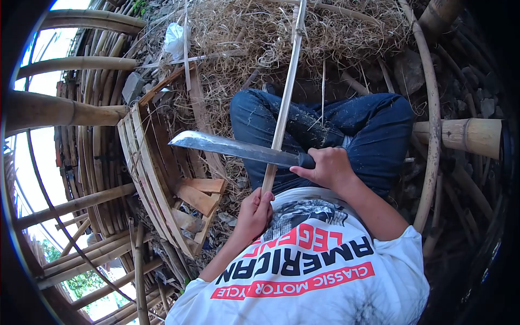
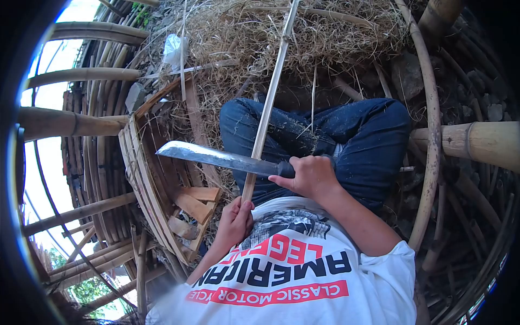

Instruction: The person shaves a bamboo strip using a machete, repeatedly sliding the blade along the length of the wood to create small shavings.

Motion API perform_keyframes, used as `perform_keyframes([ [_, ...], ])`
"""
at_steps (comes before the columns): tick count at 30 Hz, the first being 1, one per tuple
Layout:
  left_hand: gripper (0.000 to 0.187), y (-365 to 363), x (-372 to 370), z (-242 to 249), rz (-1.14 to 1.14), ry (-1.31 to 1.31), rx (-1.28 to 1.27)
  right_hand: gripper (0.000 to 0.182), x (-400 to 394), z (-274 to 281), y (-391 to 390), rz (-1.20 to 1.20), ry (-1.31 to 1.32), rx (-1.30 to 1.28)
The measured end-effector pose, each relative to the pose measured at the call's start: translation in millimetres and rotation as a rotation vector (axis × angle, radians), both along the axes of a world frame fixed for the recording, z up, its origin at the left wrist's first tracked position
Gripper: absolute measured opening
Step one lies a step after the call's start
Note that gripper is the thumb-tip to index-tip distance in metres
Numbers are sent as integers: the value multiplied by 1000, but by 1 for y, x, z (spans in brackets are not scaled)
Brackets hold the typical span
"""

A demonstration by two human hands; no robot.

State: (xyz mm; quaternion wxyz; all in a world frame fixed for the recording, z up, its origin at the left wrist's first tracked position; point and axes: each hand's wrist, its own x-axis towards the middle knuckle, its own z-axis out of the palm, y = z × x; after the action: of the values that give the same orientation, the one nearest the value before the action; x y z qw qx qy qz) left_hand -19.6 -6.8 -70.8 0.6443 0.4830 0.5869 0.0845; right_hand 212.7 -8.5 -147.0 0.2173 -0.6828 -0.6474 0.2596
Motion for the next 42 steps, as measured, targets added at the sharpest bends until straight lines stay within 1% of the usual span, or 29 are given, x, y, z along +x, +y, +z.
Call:
perform_keyframes([
  [5,24,4,-4,0,-5,29,40,72,-1,-5,7,16,-13,71],
  [7,22,5,-6,0,-28,13,61,71,-2,-5,9,23,-2,74],
  [11,22,7,-9,4,-8,30,29,70,-4,-10,14,15,-6,120],
  [14,22,8,-12,12,19,46,-11,70,2,-15,23,3,-10,90],
  [16,22,10,-14,12,-34,91,65,70,-1,-17,27,7,-21,119],
  [19,23,11,-18,12,-76,118,114,70,0,-18,28,14,-30,153],
  [26,23,12,-18,16,-43,101,68,70,-2,-20,30,18,-21,183],
  [28,20,12,-21,16,-71,116,96,68,-2,-19,31,27,-2,187],
  [32,19,12,-23,18,-59,115,85,67,-2,-17,32,42,2,225],
  [35,20,13,-23,22,-49,128,49,67,-1,-18,33,49,-9,222],
  [37,21,13,-25,24,-23,82,2,67,0,-19,33,46,-1,242],
  [42,22,11,-28,26,-41,115,47,66,1,-17,34,57,1,237],
])
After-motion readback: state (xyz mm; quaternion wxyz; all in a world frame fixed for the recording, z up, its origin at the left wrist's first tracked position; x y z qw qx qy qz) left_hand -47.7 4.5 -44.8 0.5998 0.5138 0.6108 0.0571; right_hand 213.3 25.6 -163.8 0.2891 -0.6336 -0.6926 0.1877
